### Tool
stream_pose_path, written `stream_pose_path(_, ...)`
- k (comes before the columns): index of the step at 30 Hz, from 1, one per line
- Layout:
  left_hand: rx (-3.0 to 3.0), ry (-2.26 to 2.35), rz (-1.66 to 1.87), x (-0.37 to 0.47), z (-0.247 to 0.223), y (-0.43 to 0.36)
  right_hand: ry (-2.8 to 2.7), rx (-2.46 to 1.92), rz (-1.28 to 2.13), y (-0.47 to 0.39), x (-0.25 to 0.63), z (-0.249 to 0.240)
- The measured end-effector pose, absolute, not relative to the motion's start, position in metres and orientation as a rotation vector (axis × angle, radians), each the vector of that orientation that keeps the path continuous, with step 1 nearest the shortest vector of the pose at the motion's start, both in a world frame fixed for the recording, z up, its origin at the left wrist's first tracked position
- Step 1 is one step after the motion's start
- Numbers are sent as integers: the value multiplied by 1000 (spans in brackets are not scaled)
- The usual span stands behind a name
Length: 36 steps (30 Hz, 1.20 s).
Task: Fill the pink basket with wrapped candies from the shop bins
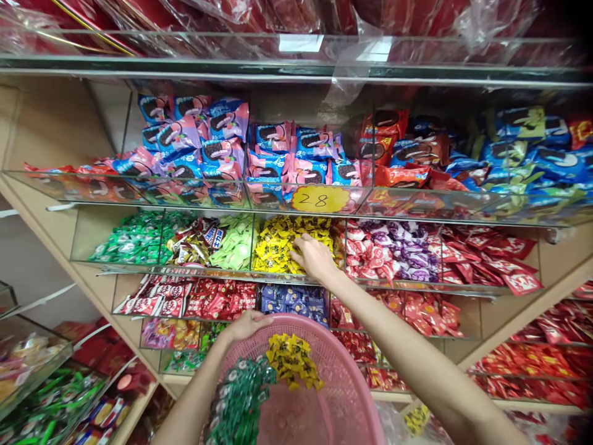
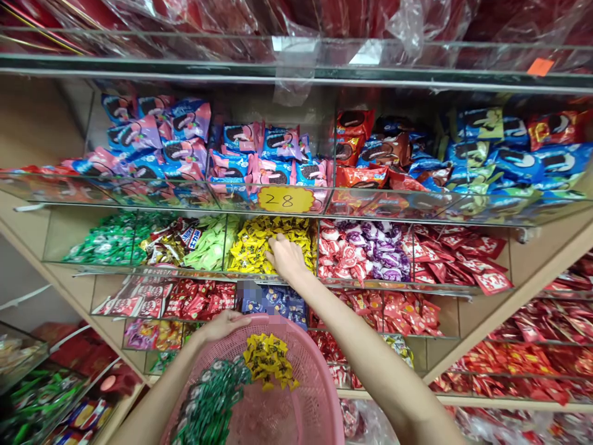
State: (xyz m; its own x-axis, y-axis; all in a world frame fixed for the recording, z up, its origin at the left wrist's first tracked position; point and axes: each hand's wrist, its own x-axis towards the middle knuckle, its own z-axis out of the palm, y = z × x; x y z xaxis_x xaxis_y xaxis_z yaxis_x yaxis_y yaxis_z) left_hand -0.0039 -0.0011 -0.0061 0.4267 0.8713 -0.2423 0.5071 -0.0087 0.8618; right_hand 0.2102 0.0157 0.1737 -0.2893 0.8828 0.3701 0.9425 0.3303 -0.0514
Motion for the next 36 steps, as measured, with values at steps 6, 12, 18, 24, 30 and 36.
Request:
stream_pose_path(6,1694,1234,442,-3,-3,-2,-2167,-1622,-265,17,216,170)
stream_pose_path(12,1692,1233,428,-1,-2,-2,-2012,-1267,-99,-12,220,178)
stream_pose_path(18,1698,1219,468,-1,-4,-1,-2069,-943,320,-61,214,155)
stream_pose_path(24,1744,1263,439,-1,-10,2,-2145,-1217,716,-60,224,54)
stream_pose_path(30,1738,1238,459,0,-7,0,-2143,-1353,712,-57,235,12)
stream_pose_path(36,1707,1255,441,2,1,-5,-2177,-1407,666,-59,233,12)
